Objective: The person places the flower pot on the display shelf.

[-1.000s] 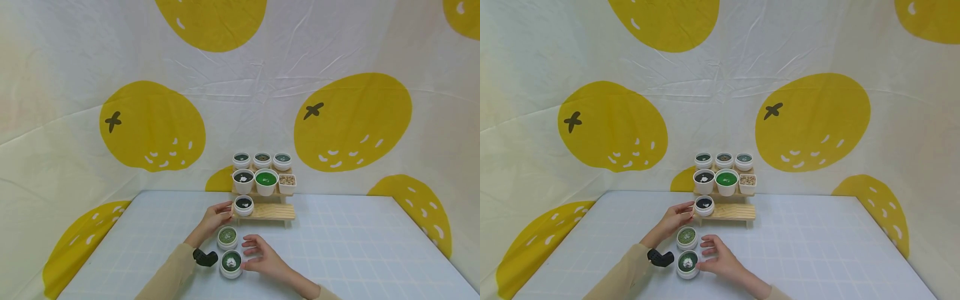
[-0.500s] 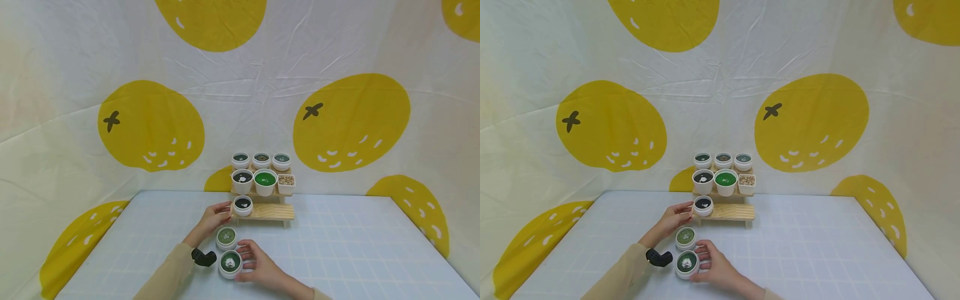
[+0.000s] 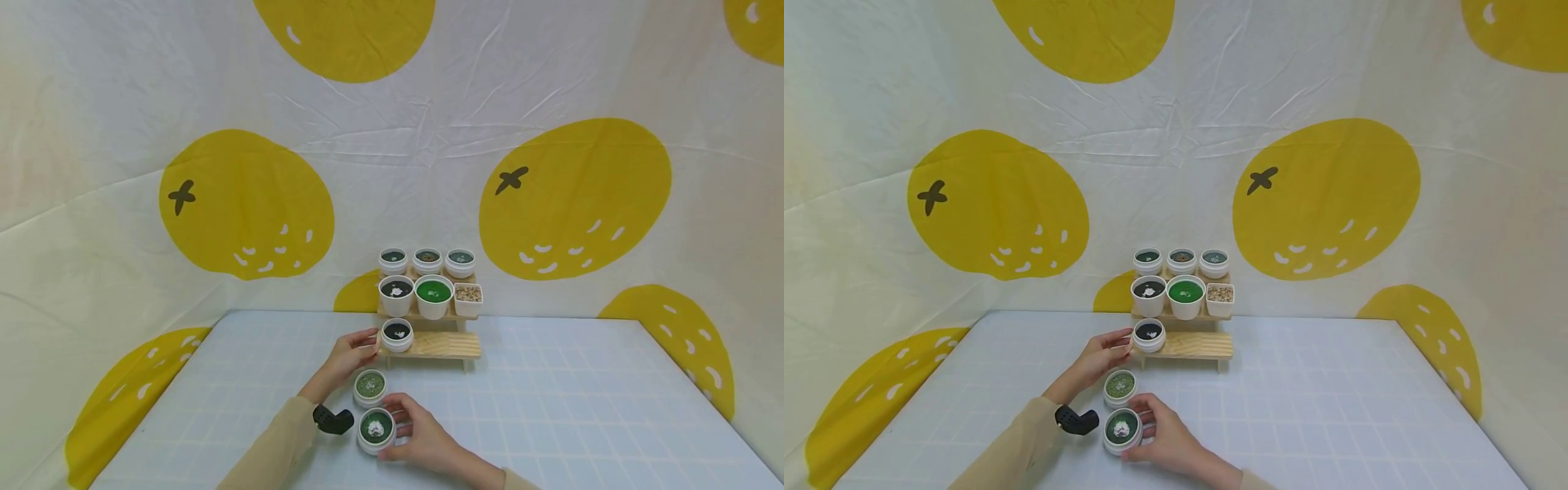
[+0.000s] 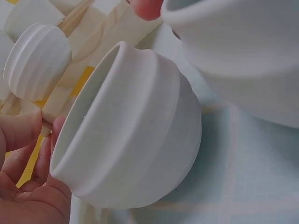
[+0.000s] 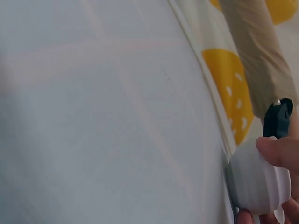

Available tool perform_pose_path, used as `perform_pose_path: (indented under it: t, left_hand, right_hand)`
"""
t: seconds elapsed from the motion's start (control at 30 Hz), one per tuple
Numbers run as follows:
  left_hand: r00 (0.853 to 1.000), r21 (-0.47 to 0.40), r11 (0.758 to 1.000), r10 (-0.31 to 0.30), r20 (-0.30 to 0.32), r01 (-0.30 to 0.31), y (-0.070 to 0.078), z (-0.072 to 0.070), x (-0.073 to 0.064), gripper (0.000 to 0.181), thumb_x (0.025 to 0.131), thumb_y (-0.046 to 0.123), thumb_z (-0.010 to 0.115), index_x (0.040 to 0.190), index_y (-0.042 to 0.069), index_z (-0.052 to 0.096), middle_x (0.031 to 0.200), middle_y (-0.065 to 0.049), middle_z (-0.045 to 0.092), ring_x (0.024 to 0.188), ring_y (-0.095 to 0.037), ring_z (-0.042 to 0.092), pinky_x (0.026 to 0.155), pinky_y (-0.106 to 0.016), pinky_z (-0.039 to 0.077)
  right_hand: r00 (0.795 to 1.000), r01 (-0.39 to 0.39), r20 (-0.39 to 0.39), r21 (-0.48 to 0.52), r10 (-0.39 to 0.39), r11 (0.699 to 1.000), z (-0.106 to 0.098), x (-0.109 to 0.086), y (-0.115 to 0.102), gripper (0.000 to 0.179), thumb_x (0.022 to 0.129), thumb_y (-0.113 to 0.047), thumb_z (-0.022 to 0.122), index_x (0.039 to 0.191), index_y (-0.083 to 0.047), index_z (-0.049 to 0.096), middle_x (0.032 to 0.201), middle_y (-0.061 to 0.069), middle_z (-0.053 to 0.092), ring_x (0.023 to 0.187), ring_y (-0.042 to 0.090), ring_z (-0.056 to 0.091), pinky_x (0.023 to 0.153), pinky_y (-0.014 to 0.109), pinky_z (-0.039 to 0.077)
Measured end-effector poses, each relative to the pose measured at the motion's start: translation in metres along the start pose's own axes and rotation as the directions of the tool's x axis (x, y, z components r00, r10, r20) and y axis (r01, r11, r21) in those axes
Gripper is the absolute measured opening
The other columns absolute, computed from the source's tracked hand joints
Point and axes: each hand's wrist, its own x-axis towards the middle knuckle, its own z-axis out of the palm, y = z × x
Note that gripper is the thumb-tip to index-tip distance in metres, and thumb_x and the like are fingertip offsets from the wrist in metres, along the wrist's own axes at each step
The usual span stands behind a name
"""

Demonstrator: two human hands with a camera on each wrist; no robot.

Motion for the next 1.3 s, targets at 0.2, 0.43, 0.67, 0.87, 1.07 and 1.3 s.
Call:
perform_pose_path:
  t: [0.2,0.43,0.67,0.87,1.07,1.3]
  left_hand:
    - [1.000,-0.012,1.000,0.011,0.021,-0.011,-0.0037,-0.0021,0.0021,0.044,0.091,-0.001,0.059,0.134,-0.006,0.051,0.122,-0.025,0.061,0.081,-0.009,0.064,0.080,-0.029,0.060]
    - [1.000,-0.022,1.000,0.012,0.022,-0.011,-0.0048,-0.0030,0.0030,0.044,0.091,-0.001,0.058,0.134,-0.006,0.051,0.123,-0.025,0.061,0.080,-0.008,0.064,0.078,-0.026,0.059]
    - [1.000,-0.021,1.000,0.016,0.018,-0.015,-0.0036,-0.0032,0.0025,0.044,0.091,-0.001,0.059,0.134,-0.007,0.051,0.123,-0.027,0.060,0.080,-0.009,0.064,0.080,-0.029,0.060]
    - [0.999,-0.016,1.000,0.022,0.036,-0.021,-0.0034,-0.0036,0.0025,0.046,0.091,-0.001,0.058,0.135,-0.008,0.048,0.126,-0.029,0.058,0.081,-0.008,0.064,0.081,-0.028,0.059]
    - [1.000,-0.017,1.000,0.016,0.022,-0.016,-0.0051,-0.0027,0.0031,0.045,0.091,-0.002,0.058,0.135,-0.006,0.050,0.125,-0.028,0.059,0.081,-0.009,0.064,0.078,-0.026,0.059]
    - [1.000,-0.023,1.000,-0.004,0.000,0.004,-0.0045,-0.0012,0.0031,0.043,0.091,-0.002,0.058,0.134,-0.004,0.052,0.123,-0.027,0.060,0.080,-0.011,0.065,0.079,-0.028,0.060]
  right_hand:
    - [1.000,0.011,0.004,-0.034,-0.011,0.999,0.0017,0.0007,-0.0009,0.066,0.071,-0.009,0.083,0.129,-0.005,0.052,0.123,0.012,0.056,0.100,0.007,0.055,0.082,0.018,0.053]
    - [1.000,0.022,-0.010,-0.067,-0.023,0.998,0.0040,-0.0001,-0.0016,0.066,0.070,-0.010,0.084,0.128,-0.003,0.053,0.122,0.011,0.057,0.099,0.004,0.055,0.081,0.017,0.053]
    - [1.000,0.008,-0.011,-0.066,-0.008,0.998,0.0039,-0.0003,-0.0053,0.066,0.070,-0.009,0.084,0.127,-0.004,0.054,0.120,0.009,0.058,0.098,0.006,0.056,0.080,0.017,0.054]
    - [1.000,-0.007,-0.010,-0.076,0.006,0.997,0.0027,-0.0001,-0.0041,0.066,0.069,-0.010,0.085,0.127,-0.005,0.054,0.118,0.007,0.058,0.095,0.005,0.057,0.079,0.017,0.054]
    - [1.000,0.005,0.025,-0.096,-0.003,0.995,-0.0004,-0.0015,-0.0005,0.063,0.069,-0.014,0.086,0.124,-0.002,0.056,0.114,0.005,0.058,0.095,0.003,0.057,0.078,0.016,0.054]
    - [0.999,0.016,0.040,-0.106,-0.012,0.994,-0.0025,-0.0033,0.0007,0.063,0.068,-0.018,0.086,0.123,-0.004,0.058,0.111,0.002,0.059,0.095,0.004,0.057,0.078,0.018,0.055]
